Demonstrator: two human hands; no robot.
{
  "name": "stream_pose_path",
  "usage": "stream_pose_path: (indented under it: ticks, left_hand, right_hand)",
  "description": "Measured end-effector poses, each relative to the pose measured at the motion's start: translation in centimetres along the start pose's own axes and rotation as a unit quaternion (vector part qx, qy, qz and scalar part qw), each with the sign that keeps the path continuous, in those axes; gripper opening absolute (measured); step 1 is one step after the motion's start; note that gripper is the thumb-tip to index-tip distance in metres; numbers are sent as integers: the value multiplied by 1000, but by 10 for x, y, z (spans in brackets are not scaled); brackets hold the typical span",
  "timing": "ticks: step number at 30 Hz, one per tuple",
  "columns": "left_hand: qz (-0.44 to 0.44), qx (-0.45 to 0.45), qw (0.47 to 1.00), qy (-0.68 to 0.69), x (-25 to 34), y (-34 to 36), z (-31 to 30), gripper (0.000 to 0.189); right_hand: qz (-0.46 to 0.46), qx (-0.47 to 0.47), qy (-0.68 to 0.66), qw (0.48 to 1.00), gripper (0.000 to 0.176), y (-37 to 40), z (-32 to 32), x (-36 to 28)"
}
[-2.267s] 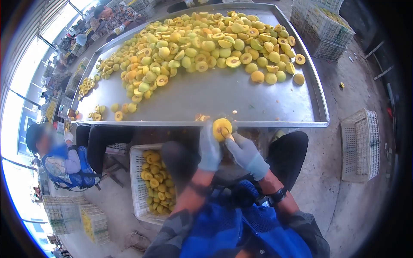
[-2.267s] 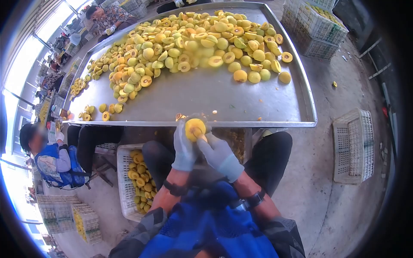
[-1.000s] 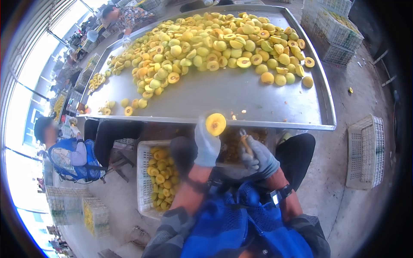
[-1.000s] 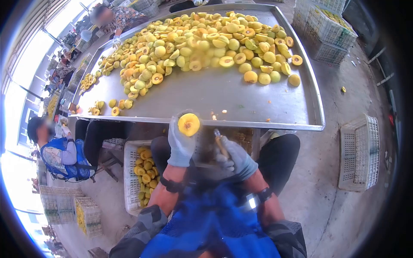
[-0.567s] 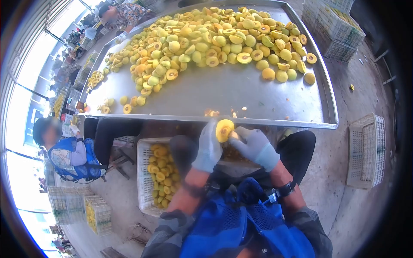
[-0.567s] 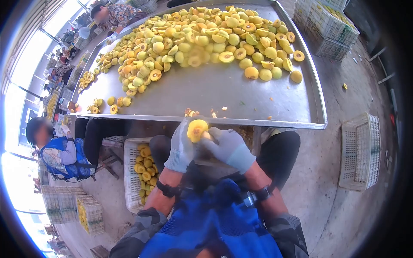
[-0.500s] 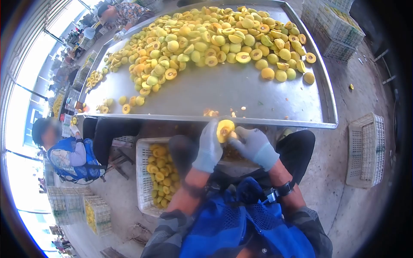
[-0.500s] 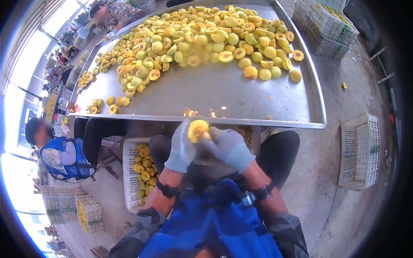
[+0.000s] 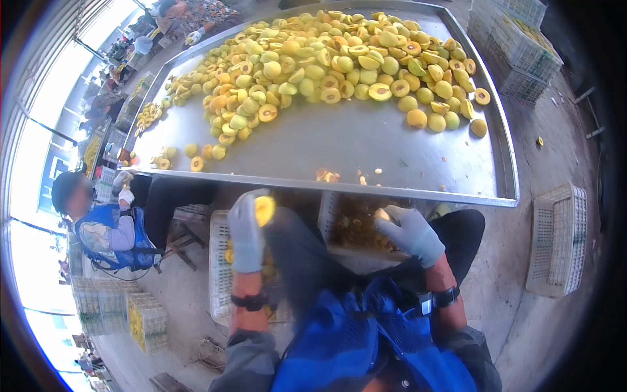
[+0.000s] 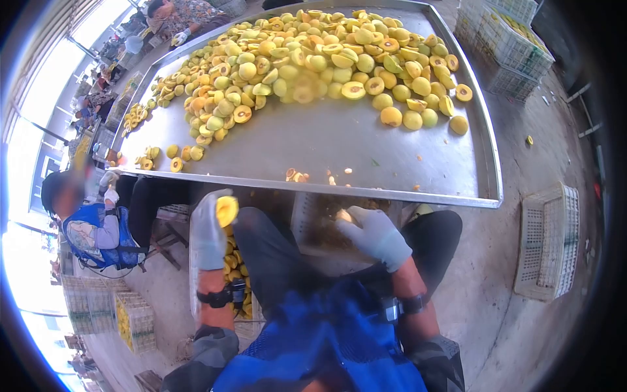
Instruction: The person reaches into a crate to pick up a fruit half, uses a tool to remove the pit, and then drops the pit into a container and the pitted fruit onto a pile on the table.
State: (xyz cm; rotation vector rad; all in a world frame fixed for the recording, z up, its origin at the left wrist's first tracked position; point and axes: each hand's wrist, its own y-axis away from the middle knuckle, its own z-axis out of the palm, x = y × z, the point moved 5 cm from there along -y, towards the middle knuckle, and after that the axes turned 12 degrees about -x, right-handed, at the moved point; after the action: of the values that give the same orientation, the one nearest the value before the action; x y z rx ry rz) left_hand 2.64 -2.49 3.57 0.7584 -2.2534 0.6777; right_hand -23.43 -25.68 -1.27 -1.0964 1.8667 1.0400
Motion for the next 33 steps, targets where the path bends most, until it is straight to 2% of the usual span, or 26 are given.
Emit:
stream_pose_path:
  ticks: [1,3,6,9,12,14,18,19,22,25,26,27,29,31,33]
  left_hand:
    - [-133,28,979,154,-26,8,-22,21]
    - [-222,19,973,-59,-76,31,-65,27]
    - [-232,16,930,-285,-100,50,-97,27]
    - [-193,17,978,-72,-121,31,-98,28]
    - [-130,31,991,-19,-136,-23,-77,30]
    - [-152,18,986,-62,-157,-69,-63,34]
    - [-189,50,979,-50,-243,-161,-37,43]
    - [-202,57,976,-48,-250,-182,-34,46]
    - [-167,137,972,-87,-251,-232,-28,54]
    - [-146,119,975,-119,-274,-284,-18,66]
    - [-197,89,972,-90,-286,-296,-13,76]
    - [-208,93,969,-97,-293,-306,-8,77]
    - [-229,98,962,-108,-309,-327,1,81]
    - [-215,81,968,-97,-332,-346,5,82]
    - [-219,61,965,-131,-323,-354,-1,85]
  right_hand:
    - [-4,10,-18,1000,36,-1,1,5]
    - [31,-1,-29,999,37,-3,0,5]
    - [76,-32,-72,994,37,-11,7,7]
    - [42,-28,-20,999,36,-25,18,13]
    - [41,-34,24,998,36,-32,25,7]
    - [50,-38,29,998,36,-35,28,6]
    - [73,-30,16,997,35,-37,30,13]
    - [87,-34,26,995,35,-37,30,18]
    - [125,-34,-19,991,35,-39,27,24]
    - [144,-41,-38,988,32,-45,24,31]
    - [160,-51,-66,984,30,-47,20,26]
    - [162,-52,-107,980,27,-47,20,37]
    - [111,-20,-114,987,24,-44,1,25]
    - [136,13,-271,953,21,-29,-29,25]
    - [105,67,-296,947,23,-19,-72,31]
